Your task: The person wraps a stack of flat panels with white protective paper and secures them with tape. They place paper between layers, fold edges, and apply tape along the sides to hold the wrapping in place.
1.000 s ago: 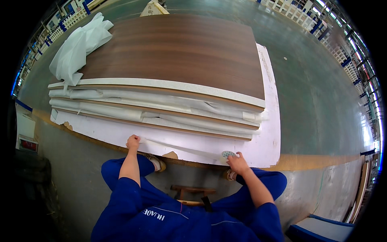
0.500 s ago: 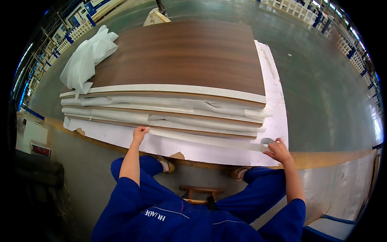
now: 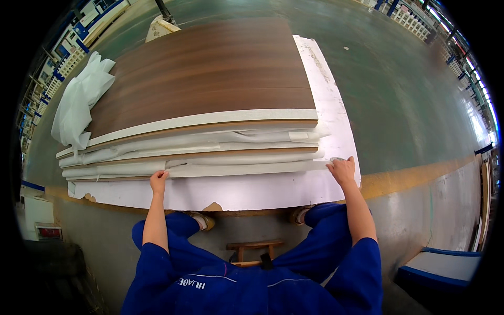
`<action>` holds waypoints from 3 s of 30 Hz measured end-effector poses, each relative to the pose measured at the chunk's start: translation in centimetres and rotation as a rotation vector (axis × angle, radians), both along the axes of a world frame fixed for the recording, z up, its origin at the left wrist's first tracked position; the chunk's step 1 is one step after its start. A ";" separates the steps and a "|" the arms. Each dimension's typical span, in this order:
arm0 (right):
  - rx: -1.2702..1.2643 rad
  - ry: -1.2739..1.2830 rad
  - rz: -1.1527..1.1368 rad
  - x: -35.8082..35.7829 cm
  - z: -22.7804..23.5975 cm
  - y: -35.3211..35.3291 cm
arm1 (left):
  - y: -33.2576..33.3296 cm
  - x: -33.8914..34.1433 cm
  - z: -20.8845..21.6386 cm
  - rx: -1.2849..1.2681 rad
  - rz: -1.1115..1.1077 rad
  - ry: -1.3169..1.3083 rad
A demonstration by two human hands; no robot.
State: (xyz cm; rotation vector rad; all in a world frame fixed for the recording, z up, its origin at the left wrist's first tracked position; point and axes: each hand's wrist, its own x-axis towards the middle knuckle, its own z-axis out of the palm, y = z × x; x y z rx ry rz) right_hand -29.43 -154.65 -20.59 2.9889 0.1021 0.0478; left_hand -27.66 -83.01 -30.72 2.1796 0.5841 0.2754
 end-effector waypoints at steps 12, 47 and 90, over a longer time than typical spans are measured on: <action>-0.076 -0.048 -0.040 1.7 -1.5 0.8 | -3.7 1.1 2.4 0.340 0.051 -0.051; -0.110 -0.142 0.041 -0.2 0.4 1.9 | -5.1 0.1 4.9 0.556 0.053 0.034; -0.136 -0.076 -0.039 2.1 -1.7 3.1 | -4.1 2.5 4.2 0.575 0.042 0.175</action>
